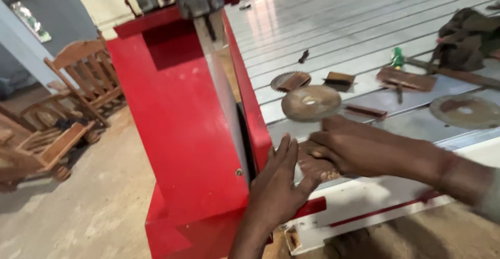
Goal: The person wipes various metal machine parts, including discs and a collet, with a dark cloth and manipulates them by hand on the bed of a CNC machine.
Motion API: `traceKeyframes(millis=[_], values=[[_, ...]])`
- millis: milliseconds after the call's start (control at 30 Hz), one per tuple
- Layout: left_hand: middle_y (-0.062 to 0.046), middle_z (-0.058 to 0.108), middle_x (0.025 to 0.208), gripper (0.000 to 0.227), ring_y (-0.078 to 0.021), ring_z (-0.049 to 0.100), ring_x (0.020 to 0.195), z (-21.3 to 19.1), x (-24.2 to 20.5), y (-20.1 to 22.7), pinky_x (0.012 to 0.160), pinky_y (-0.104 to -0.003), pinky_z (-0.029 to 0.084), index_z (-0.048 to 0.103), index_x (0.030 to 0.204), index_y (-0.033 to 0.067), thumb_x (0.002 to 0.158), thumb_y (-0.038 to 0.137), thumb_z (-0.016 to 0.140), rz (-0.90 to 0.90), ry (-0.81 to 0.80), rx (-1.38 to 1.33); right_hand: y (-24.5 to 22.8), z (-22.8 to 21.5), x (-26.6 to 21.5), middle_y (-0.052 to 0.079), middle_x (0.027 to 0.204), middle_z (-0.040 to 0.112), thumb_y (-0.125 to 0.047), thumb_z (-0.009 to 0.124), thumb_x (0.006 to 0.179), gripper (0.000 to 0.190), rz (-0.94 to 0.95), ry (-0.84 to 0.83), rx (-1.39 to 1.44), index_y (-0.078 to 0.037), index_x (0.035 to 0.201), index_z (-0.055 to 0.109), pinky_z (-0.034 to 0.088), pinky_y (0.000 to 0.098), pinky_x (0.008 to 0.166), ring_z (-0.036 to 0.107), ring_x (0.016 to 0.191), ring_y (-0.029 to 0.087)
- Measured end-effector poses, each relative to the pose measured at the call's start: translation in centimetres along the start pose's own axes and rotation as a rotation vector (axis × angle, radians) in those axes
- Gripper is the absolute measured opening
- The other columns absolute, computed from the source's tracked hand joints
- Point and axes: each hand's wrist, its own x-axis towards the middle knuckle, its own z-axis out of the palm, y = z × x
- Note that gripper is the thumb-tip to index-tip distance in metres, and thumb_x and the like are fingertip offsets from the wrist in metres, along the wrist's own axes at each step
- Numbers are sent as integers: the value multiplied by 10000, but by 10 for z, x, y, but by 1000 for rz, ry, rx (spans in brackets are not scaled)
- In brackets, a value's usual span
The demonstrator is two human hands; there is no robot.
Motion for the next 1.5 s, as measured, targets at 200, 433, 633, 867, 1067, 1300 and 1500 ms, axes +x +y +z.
traceKeyframes(millis=[200, 433, 633, 867, 1067, 1300, 1500], values=[[-79, 227, 1695, 954, -372, 230, 1534, -6, 1, 7, 1192, -465, 313, 300, 1585, 97, 862, 628, 627, -30, -8, -20, -5, -6, -21, 166, 968, 625, -217, 627, 881, 344, -114, 47, -40, -29, 1168, 639, 509, 454, 819, 626, 922, 331], [-81, 228, 1696, 956, -366, 227, 1535, -6, 0, 13, 1179, -480, 314, 326, 1592, 111, 855, 631, 640, -40, 2, -7, -16, -14, 7, 203, 893, 631, -283, 676, 882, 262, -134, 123, -29, -20, 887, 671, 503, 466, 783, 621, 886, 374], [-83, 246, 1693, 919, -363, 229, 1539, -2, 3, 5, 1177, -478, 322, 344, 1573, 103, 868, 612, 643, -25, 20, 3, -6, -14, -21, 167, 955, 630, -265, 619, 897, 312, 14, -49, 14, -98, 1156, 670, 516, 443, 761, 644, 840, 327], [-74, 243, 1688, 954, -346, 245, 1535, -3, 3, 11, 1160, -484, 331, 333, 1558, 99, 834, 623, 668, -46, 2, 9, -9, -15, 9, 191, 916, 623, -265, 601, 939, 237, -46, 69, -18, -44, 971, 680, 498, 473, 779, 636, 851, 360], [-107, 287, 1685, 895, -389, 288, 1519, 1, 2, 1, 1137, -509, 367, 395, 1560, 94, 871, 598, 666, 12, 71, -5, -4, -8, -24, 149, 906, 631, -260, 610, 899, 269, 22, 11, -74, -89, 1096, 680, 503, 454, 779, 637, 842, 325], [-77, 276, 1662, 978, -348, 290, 1519, -4, 3, 10, 1114, -514, 369, 385, 1574, 118, 793, 606, 712, -86, 9, 4, 0, -5, 11, 184, 927, 609, -252, 627, 955, 230, -46, 50, -3, -28, 924, 668, 504, 469, 781, 623, 877, 352], [-127, 311, 1697, 825, -416, 314, 1520, 8, 2, -1, 1137, -521, 378, 431, 1560, 80, 915, 544, 650, 48, 104, 10, 6, 1, -20, 125, 919, 654, -232, 659, 887, 311, 21, 2, -47, -109, 1171, 687, 508, 451, 807, 641, 887, 313]])
